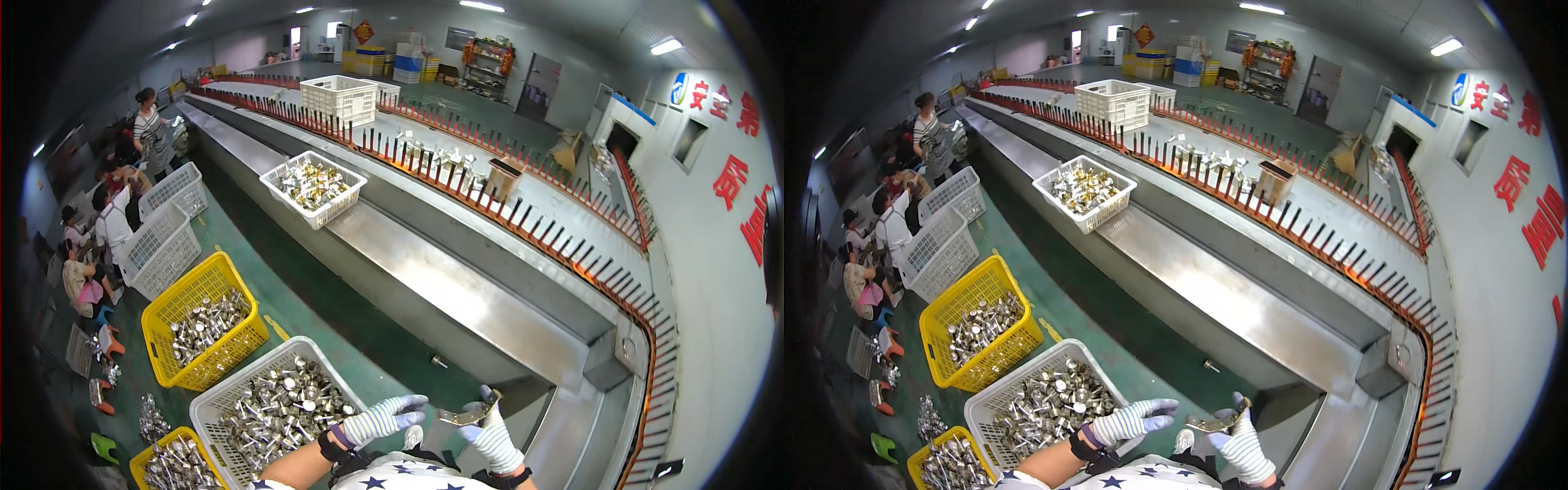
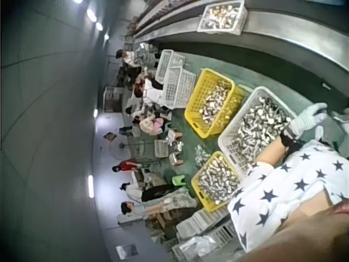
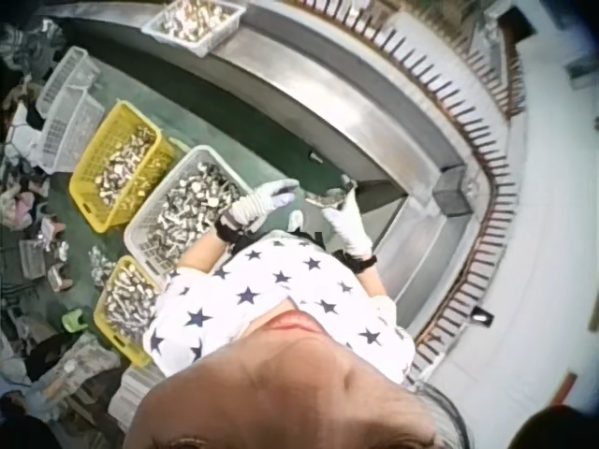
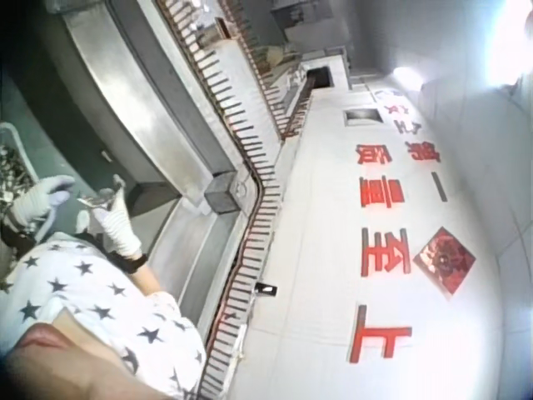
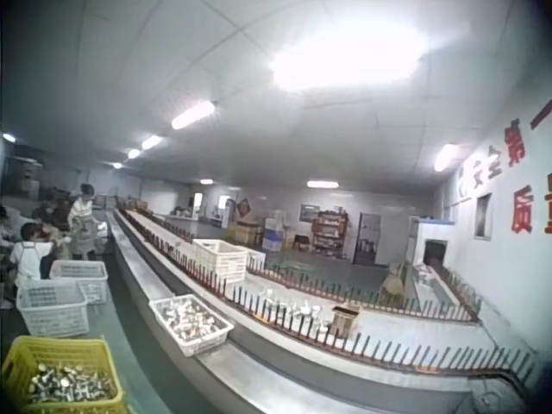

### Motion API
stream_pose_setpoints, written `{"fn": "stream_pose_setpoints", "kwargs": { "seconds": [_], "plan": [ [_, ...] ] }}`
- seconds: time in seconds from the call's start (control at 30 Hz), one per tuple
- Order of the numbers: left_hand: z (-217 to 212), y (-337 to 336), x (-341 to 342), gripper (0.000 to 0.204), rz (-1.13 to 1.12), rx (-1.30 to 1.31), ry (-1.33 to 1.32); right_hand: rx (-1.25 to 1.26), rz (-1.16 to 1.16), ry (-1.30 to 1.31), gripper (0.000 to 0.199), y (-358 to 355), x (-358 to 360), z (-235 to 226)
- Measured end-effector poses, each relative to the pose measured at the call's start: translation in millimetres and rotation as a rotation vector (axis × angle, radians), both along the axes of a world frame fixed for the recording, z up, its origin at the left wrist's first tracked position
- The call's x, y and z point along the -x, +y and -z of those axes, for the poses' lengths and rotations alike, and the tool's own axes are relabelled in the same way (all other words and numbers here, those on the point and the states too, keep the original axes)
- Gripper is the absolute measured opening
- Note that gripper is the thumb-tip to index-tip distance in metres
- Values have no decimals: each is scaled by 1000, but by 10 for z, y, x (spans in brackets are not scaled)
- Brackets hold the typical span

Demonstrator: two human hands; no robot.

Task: Sorting and organizing small gold and silver colored manufactured components into baskets and onto an industrial conveyor belt line.

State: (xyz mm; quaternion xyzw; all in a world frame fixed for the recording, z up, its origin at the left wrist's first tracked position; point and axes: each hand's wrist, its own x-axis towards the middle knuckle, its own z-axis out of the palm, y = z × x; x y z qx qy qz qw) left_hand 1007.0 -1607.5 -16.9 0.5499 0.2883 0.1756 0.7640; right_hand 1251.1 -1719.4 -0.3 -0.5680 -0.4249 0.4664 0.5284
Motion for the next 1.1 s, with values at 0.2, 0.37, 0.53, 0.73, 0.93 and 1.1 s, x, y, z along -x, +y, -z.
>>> {"fn": "stream_pose_setpoints", "kwargs": {
  "seconds": [0.2, 0.37, 0.53, 0.73, 0.93, 1.1],
  "plan": [
    [-91, 939, -437, 51, -65, -106, 88, 130, -326, -198, 65, 1465, -727, -236],
    [78, 1983, -344, 51, -113, -198, 176, 83, -294, -9, 64, 2575, -1062, -170],
    [-38, 3565, -132, 53, -118, -252, 240, -128, -379, -457, 43, 4019, -1317, -441],
    [-783, 5854, -163, 59, 41, -833, 487, -52, -38, -361, 37, 6107, -1983, -482],
    [-1572, 7864, -804, 63, 151, -1118, 512, 1, 82, -457, 35, 7969, -2859, -846],
    [-1833, 9333, -1343, 67, 221, -1335, 653, 317, -207, -864, 40, 9314, -3089, -843]
  ]
}}
